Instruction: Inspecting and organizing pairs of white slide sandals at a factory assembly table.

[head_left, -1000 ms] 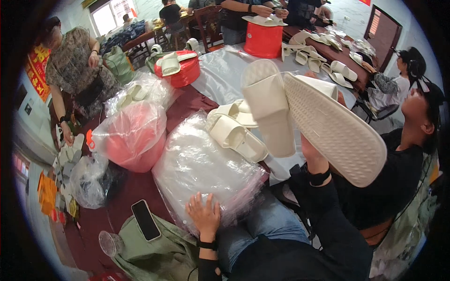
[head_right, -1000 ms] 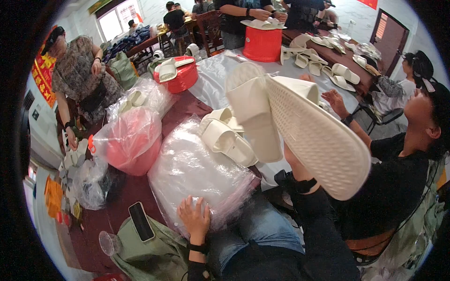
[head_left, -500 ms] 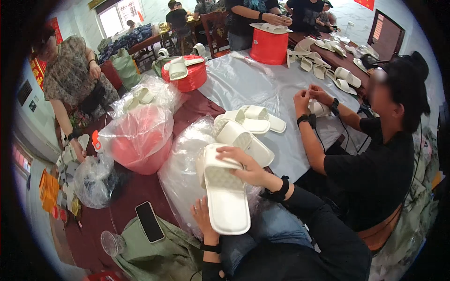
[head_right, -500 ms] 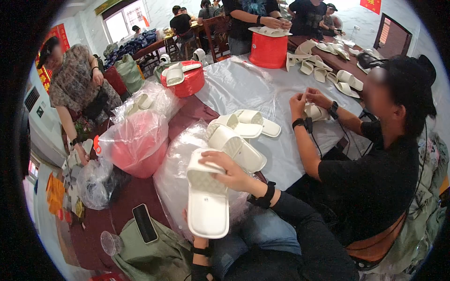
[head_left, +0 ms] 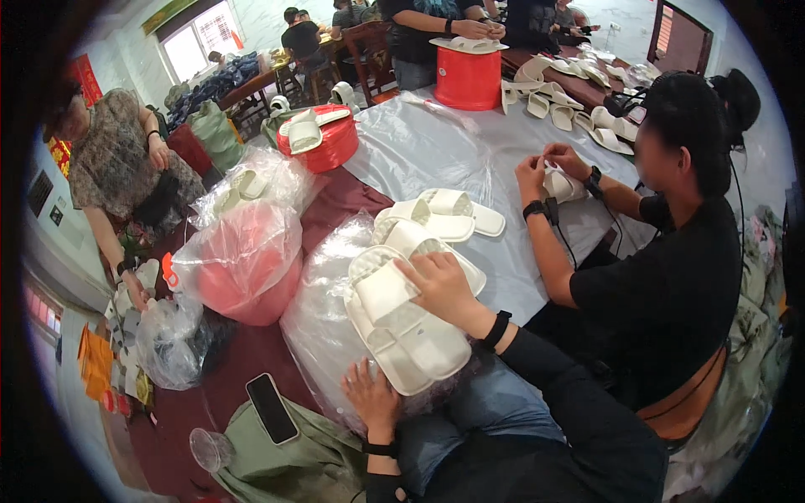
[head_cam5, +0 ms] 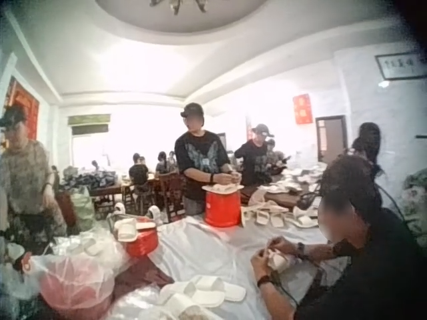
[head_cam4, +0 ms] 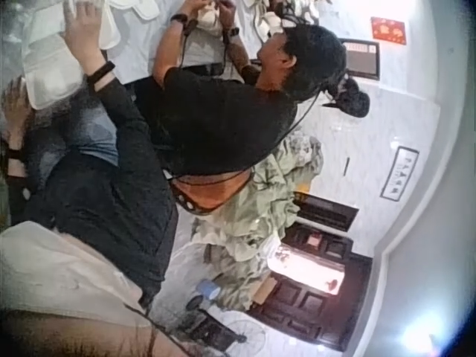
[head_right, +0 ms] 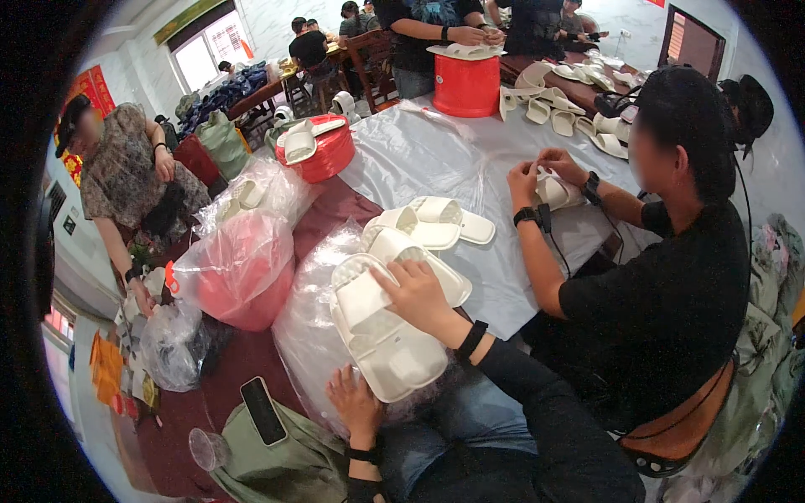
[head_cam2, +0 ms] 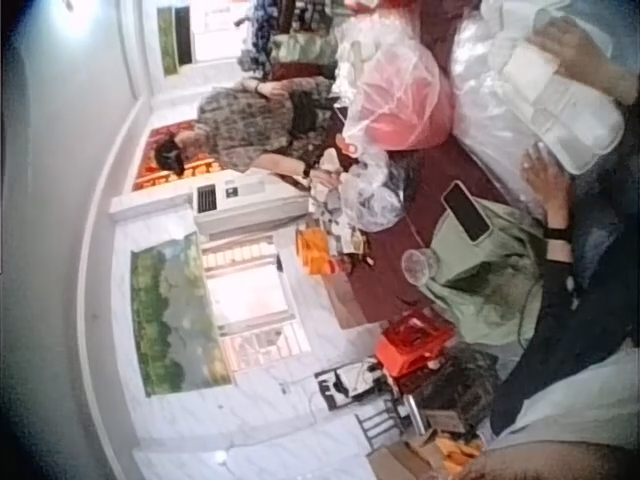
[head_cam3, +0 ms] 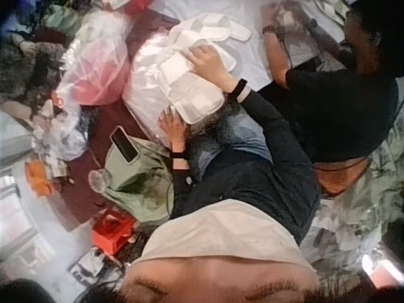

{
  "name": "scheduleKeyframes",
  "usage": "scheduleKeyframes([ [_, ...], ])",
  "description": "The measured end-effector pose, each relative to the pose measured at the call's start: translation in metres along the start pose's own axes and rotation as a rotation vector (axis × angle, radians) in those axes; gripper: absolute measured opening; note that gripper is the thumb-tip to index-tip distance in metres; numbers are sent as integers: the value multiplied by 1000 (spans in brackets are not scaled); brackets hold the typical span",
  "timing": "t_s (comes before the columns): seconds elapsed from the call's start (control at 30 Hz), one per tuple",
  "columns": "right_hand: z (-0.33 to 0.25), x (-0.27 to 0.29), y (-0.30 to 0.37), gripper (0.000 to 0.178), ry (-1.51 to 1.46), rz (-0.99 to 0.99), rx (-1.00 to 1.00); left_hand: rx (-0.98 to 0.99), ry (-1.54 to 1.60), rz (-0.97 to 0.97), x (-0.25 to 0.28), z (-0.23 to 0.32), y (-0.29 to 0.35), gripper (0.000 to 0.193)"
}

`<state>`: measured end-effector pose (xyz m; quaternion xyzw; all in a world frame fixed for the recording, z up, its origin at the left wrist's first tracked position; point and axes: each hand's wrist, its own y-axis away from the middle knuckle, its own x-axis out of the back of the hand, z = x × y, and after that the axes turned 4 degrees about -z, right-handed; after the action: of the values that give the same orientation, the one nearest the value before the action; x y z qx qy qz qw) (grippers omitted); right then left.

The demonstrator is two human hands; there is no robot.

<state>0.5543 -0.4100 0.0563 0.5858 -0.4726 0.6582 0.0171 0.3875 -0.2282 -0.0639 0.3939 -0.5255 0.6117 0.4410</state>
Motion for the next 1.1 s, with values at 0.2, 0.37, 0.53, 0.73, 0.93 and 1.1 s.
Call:
scheduleKeyframes([
  [0.2,6,-21,6,39,-551,-152,-231,1,2,3,6,5,0,35],
  [0.37,28,-23,21,34,-589,-35,-276,13,15,2,7,5,-1,35],
  [0.53,70,-20,40,34,-110,-124,-798,16,15,-3,11,5,-3,36],
  [0.73,83,-39,59,36,-632,-33,-774,29,36,-21,12,7,-2,36],
  [0.93,100,-12,30,31,-470,216,-888,7,34,-18,17,8,-4,37],
  [1.1,133,-16,44,39,-697,269,-866,18,10,-28,11,9,-3,38],
])
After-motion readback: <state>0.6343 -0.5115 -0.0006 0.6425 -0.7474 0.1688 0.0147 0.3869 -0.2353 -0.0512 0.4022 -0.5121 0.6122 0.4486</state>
